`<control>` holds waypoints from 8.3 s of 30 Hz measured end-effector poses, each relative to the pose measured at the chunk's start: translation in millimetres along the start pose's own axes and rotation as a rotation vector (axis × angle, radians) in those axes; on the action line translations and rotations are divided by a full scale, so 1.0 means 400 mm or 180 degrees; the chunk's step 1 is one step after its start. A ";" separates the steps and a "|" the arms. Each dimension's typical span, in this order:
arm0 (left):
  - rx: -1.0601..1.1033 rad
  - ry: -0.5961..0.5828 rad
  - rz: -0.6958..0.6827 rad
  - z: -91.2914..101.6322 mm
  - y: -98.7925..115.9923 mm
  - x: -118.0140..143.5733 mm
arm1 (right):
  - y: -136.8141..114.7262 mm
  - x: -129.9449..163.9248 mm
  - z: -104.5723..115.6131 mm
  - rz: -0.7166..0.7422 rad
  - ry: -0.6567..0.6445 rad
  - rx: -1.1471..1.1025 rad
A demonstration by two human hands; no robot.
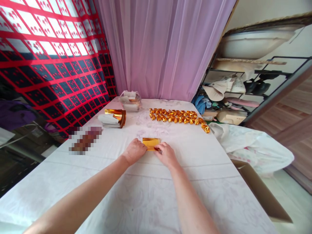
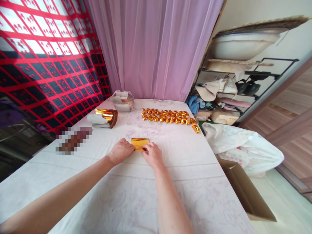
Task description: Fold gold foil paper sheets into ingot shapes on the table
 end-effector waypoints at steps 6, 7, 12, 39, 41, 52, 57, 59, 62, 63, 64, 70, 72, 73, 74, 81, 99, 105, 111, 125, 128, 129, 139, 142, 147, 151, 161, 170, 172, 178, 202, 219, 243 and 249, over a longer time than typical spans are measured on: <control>-0.0111 -0.0046 -0.0001 0.011 0.010 -0.003 | -0.007 0.006 -0.001 0.0017 0.0114 0.0113; -0.0110 -0.0048 -0.0010 0.011 0.010 -0.003 | -0.009 0.008 -0.001 0.0030 0.0130 0.0135; -0.0037 -0.0003 -0.0053 -0.004 -0.001 -0.002 | -0.016 0.012 -0.001 0.0117 0.0178 0.0267; 0.1310 0.0129 0.0660 -0.066 -0.079 0.037 | -0.005 0.006 0.040 0.0357 0.0006 0.0362; 0.1384 0.0127 0.0743 -0.072 -0.083 0.039 | 0.005 0.001 0.048 0.0284 -0.0007 0.0230; 0.1176 0.0499 0.0626 -0.040 -0.067 0.045 | 0.023 -0.006 0.052 -0.0102 0.0198 -0.0093; 0.0874 0.0887 0.0177 0.032 0.019 0.040 | 0.011 -0.004 0.054 -0.0063 0.0217 0.0057; 0.0959 0.0883 -0.0112 0.035 0.066 0.039 | 0.008 -0.002 0.055 -0.0035 0.0210 0.0086; 0.0834 0.0539 -0.0156 -0.001 0.102 0.040 | 0.007 -0.001 0.055 -0.0026 0.0186 0.0107; 0.0794 0.0446 -0.0147 -0.013 0.107 0.042 | 0.008 -0.001 0.055 -0.0035 0.0183 0.0109; 0.0752 0.0369 -0.0138 -0.024 0.110 0.044 | 0.009 -0.001 0.055 -0.0050 0.0183 0.0110; 0.0593 0.0120 -0.0187 -0.047 0.115 0.054 | 0.013 -0.001 0.057 -0.0101 0.0232 0.0136; 0.0575 0.0114 -0.0185 -0.047 0.115 0.054 | 0.012 0.000 0.059 -0.0097 0.0254 0.0137; 0.0555 0.0120 -0.0185 -0.047 0.115 0.054 | 0.012 0.000 0.059 -0.0090 0.0269 0.0140; 0.0534 0.0120 -0.0189 -0.048 0.116 0.053 | 0.012 0.000 0.060 -0.0081 0.0284 0.0144; 0.0535 0.0045 -0.0147 -0.056 0.116 0.053 | 0.016 0.004 0.066 -0.0100 0.0429 0.0137; 0.0732 -0.0049 -0.0090 -0.070 0.117 0.057 | 0.014 0.002 0.062 -0.0152 0.0305 0.0346; 0.0758 -0.0097 -0.0081 -0.073 0.116 0.058 | 0.024 0.000 0.069 -0.0046 0.0214 0.0113; 0.0774 -0.0094 -0.0075 -0.073 0.117 0.058 | 0.036 0.002 0.077 -0.0003 0.0150 -0.0203; 0.0760 -0.0079 -0.0064 -0.070 0.118 0.056 | 0.032 0.001 0.067 -0.0022 0.0128 0.0097; 0.0801 -0.0085 -0.0033 -0.073 0.117 0.057 | 0.029 0.001 0.067 0.0013 0.0131 0.0113; 0.0799 -0.0082 -0.0036 -0.072 0.117 0.057 | 0.028 0.001 0.067 0.0018 0.0132 0.0116; 0.0856 -0.0086 -0.0047 -0.070 0.116 0.055 | 0.022 0.002 0.067 0.0083 0.0118 0.0168; 0.0801 -0.0116 -0.0082 -0.067 0.117 0.052 | 0.018 0.002 0.068 0.0124 0.0130 0.0218; 0.0753 -0.0110 -0.0136 -0.059 0.115 0.045 | 0.009 0.003 0.066 0.0190 0.0145 0.0333; 0.0757 -0.0022 -0.0088 -0.056 0.112 0.047 | 0.005 0.002 0.067 0.0218 0.0165 0.0394; 0.0681 -0.0078 -0.0117 -0.059 0.115 0.046 | 0.004 0.010 0.075 0.0095 0.0406 0.0346; 0.0743 -0.0189 -0.0105 -0.071 0.117 0.048 | -0.011 0.011 0.061 -0.0218 0.0558 0.0584; 0.0734 -0.0183 -0.0113 -0.071 0.117 0.048 | -0.010 0.011 0.058 -0.0274 0.0558 0.0613; 0.0854 -0.0205 -0.0095 -0.075 0.116 0.049 | -0.005 0.011 0.053 -0.0375 0.0558 0.0633; 0.0766 -0.0090 -0.0086 -0.069 0.114 0.047 | 0.004 0.004 0.054 -0.0303 0.0354 0.0453; 0.0636 -0.0052 -0.0157 -0.059 0.115 0.044 | 0.023 0.003 0.053 -0.0266 0.0169 0.0148; 0.0845 -0.0169 -0.0086 -0.075 0.114 0.050 | 0.044 -0.007 0.062 -0.0140 -0.0125 -0.0356; 0.0940 -0.0156 -0.0025 -0.076 0.112 0.051 | 0.037 -0.008 0.082 -0.0107 0.0049 -0.0444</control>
Point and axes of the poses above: each hand's wrist, its own x-axis away from the middle knuckle, its own z-axis out of the back of the hand, y = z × x, the point moved 8 cm from there along -x, towards the middle knuckle, and after that the axes turned 8 degrees about -z, right-handed, at the moved point
